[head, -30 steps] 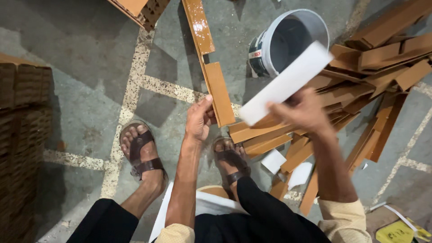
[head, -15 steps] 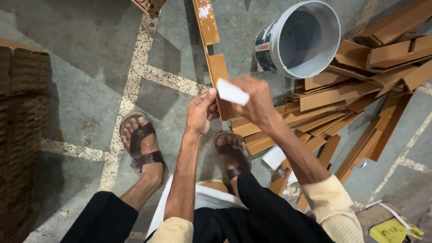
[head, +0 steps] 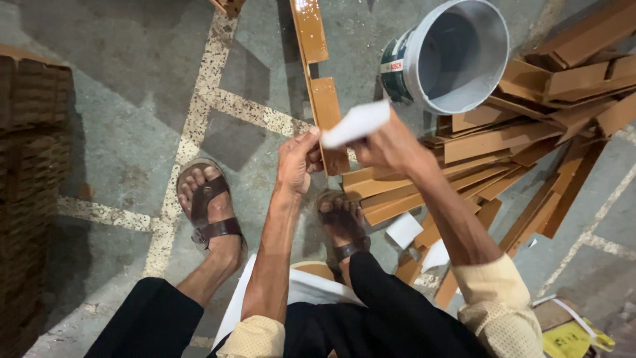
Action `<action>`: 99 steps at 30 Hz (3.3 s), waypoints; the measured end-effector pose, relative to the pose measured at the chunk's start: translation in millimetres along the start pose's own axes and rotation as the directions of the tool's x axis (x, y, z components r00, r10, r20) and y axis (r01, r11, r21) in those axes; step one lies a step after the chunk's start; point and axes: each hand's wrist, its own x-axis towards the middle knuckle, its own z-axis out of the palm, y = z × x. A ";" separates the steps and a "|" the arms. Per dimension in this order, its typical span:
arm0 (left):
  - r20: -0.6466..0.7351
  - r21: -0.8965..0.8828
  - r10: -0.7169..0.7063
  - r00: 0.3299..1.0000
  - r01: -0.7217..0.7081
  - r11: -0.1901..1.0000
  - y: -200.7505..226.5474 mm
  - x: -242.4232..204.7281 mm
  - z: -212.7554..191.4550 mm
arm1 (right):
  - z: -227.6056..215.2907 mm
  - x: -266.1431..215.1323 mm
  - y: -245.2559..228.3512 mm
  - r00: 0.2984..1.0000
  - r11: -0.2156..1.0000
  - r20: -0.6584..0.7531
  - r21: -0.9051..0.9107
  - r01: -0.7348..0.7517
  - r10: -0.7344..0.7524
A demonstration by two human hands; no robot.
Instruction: The person repeatedly wipes the surfaces of small wooden pieces using a white cloth. The person picks up each piece, wipes it, and places it back down, continuing this process with multiple pieces from a pile on the floor.
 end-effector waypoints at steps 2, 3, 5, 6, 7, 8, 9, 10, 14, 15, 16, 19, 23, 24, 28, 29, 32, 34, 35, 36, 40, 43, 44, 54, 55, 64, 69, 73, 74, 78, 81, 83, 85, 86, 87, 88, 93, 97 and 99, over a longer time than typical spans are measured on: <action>0.020 -0.008 0.013 1.000 -0.013 1.000 1.6 -0.7 -1.9 | 8.3 -19.8 -23.2 0.991 0.982 0.056 0.137 -0.130 0.123; 0.033 -0.010 0.017 0.999 -0.016 1.000 2.3 -1.0 -2.1 | 12.1 -28.0 -31.2 0.973 0.961 0.094 0.164 -0.223 0.210; 0.030 -0.002 0.008 1.000 -0.008 1.000 4.9 -1.5 -2.7 | 14.2 -44.0 -43.7 0.958 0.949 0.141 0.159 -0.273 0.252; 0.030 0.004 0.003 1.000 -0.003 1.000 6.3 -1.2 -2.2 | 12.9 -48.3 -46.1 0.948 0.942 0.162 0.156 -0.297 0.272; 0.032 -0.007 -0.010 0.999 0.010 1.000 6.9 -1.9 -1.9 | 9.0 -51.5 -46.1 0.944 0.935 0.152 0.160 -0.317 0.294; 0.034 -0.018 -0.023 0.999 0.024 1.000 7.3 -2.2 -0.9 | 1.6 -54.3 -44.7 0.938 0.927 0.142 0.163 -0.337 0.316; 0.039 -0.029 -0.033 0.999 0.034 0.999 8.1 -1.8 1.3 | -6.3 -53.5 -41.7 0.933 0.921 0.129 0.164 -0.355 0.336; 0.042 -0.032 -0.016 0.999 0.018 0.999 8.8 -3.4 2.9 | -14.0 -50.1 -37.0 0.960 0.938 -0.004 0.217 -0.272 0.280; -0.014 -0.021 -0.041 0.999 0.041 0.999 10.6 -4.0 9.3 | -27.7 -7.9 6.2 0.951 0.966 -0.247 -0.132 -0.223 0.186; -0.049 -0.015 -0.068 0.996 0.068 0.998 10.4 -3.4 9.5 | -24.3 5.4 18.2 0.956 0.953 -0.294 -0.286 -0.104 0.016; -0.045 -0.024 -0.064 0.997 0.062 0.998 9.3 -3.0 9.5 | -20.2 15.3 27.8 0.959 0.969 -0.279 -0.220 -0.113 0.049; -0.039 -0.011 -0.027 0.999 0.027 1.000 6.4 -0.2 6.1 | -9.1 36.7 49.1 0.962 0.980 -0.227 -0.090 -0.178 0.153; -0.066 0.048 0.015 0.998 -0.012 0.999 1.3 3.3 -0.1 | -5.3 28.7 50.9 0.953 0.953 -0.092 -0.060 -0.296 0.290; -0.078 0.048 0.010 0.997 -0.006 0.999 0.4 3.5 -1.2 | -4.9 20.3 46.3 0.949 0.949 -0.039 -0.041 -0.313 0.312; -0.058 0.041 0.014 0.998 -0.012 0.999 1.6 1.6 -0.8 | 6.8 -23.1 3.9 0.973 0.971 0.089 0.083 -0.223 0.215; -0.073 0.039 -0.001 0.997 0.003 0.999 3.1 1.7 -0.5 | 6.8 -33.9 -8.3 0.956 0.958 0.146 0.091 -0.270 0.256; -0.057 0.011 -0.017 0.998 0.018 1.000 7.7 5.7 -3.1 | -4.8 -47.2 -24.6 0.855 0.859 0.215 0.106 -0.502 0.473; -0.046 -0.004 -0.026 0.999 0.026 1.000 1.6 0.8 -9.1 | -11.9 -52.0 -28.8 0.838 0.827 0.124 0.139 -0.544 0.531; -0.039 -0.006 -0.014 0.999 0.014 1.000 1.4 2.9 -10.2 | -18.1 -45.0 -23.0 0.872 0.861 0.009 0.154 -0.484 0.489; -0.032 -0.009 -0.001 0.999 0.001 1.000 0.7 4.8 -10.1 | -23.1 -35.9 -16.4 0.892 0.893 -0.107 0.161 -0.421 0.439; 0.002 -0.032 0.051 0.999 -0.051 0.998 -0.8 5.5 -10.1 | -11.1 18.8 17.1 0.932 0.968 -0.285 -0.043 -0.247 0.226; -0.046 -0.001 0.028 0.999 -0.028 1.000 2.1 3.5 -6.7 | -0.2 37.9 30.1 0.954 0.989 -0.270 -0.028 -0.146 0.133; -0.031 0.008 0.051 0.998 -0.050 0.999 3.3 2.7 -5.8 | 3.8 39.0 30.1 0.960 0.989 -0.241 -0.010 -0.147 0.140; -0.033 0.019 0.072 0.997 -0.072 0.997 11.0 -0.3 -4.2 | 24.1 -38.1 -42.0 0.959 0.949 0.012 0.136 -0.283 0.284; -0.008 0.004 0.074 0.997 -0.074 0.997 12.2 -1.3 -4.8 | 24.6 -43.3 -48.4 0.927 0.916 0.091 0.145 -0.375 0.365; 0.088 -0.041 0.127 0.988 -0.124 0.991 20.5 -4.5 -4.9 | -8.1 -24.6 -15.7 0.797 0.855 -0.355 0.378 -0.355 0.488; 0.023 -0.027 0.101 0.995 -0.100 0.995 22.4 -0.8 -21.3 | 20.1 27.7 39.0 0.833 0.943 -0.442 0.152 -0.297 0.334; -0.004 -0.037 0.079 0.997 -0.079 0.996 26.4 0.1 -26.0 | 24.7 19.1 29.0 0.866 0.903 -0.277 0.236 -0.359 0.417; -0.008 -0.019 0.085 0.996 -0.085 0.996 28.9 -1.3 -26.2 | 21.8 8.6 17.5 0.892 0.938 -0.292 0.131 -0.321 0.346; 0.047 0.065 0.194 0.980 -0.197 0.978 42.8 -8.6 -23.4 | -6.0 -30.9 -24.4 0.794 0.680 0.012 0.508 -0.529 0.608; 0.016 0.198 0.136 0.991 -0.136 0.971 60.7 -24.9 -32.5 | -17.5 -33.1 -31.5 0.730 0.700 -0.160 0.476 -0.532 0.664; 0.032 0.264 0.127 0.991 -0.131 0.956 76.2 -36.2 -40.8 | -19.0 -21.5 -24.9 0.761 0.811 -0.325 0.400 -0.427 0.561; 0.038 0.300 0.120 0.992 -0.126 0.946 87.0 -41.9 -44.4 | -11.0 1.5 -11.3 0.795 0.928 -0.505 0.319 -0.191 0.337; 0.035 0.300 0.119 0.992 -0.124 0.946 90.6 -42.4 -45.6 | -7.2 15.2 -1.2 0.786 0.932 -0.511 0.276 -0.234 0.348; 0.026 0.301 0.118 0.993 -0.120 0.946 92.3 -44.4 -47.9 | -2.9 30.0 11.0 0.778 0.932 -0.514 0.236 -0.277 0.361; 0.016 0.324 0.124 0.992 -0.122 0.938 92.7 -46.0 -50.1 | 1.0 48.8 26.4 0.777 0.946 -0.552 0.074 -0.316 0.303; -0.015 0.396 0.119 0.993 -0.104 0.913 90.7 -43.8 -55.4 | 15.8 126.7 106.2 0.691 0.974 -0.715 -0.060 -0.219 0.111; -0.018 0.375 0.089 0.996 -0.076 0.924 93.7 -41.6 -60.7 | 21.3 163.6 149.3 0.732 0.954 -0.649 -0.030 -0.299 0.209; -0.065 0.367 0.052 0.997 -0.025 0.930 94.2 -39.4 -62.7 | 22.9 170.2 160.2 0.757 0.933 -0.601 -0.051 -0.357 0.257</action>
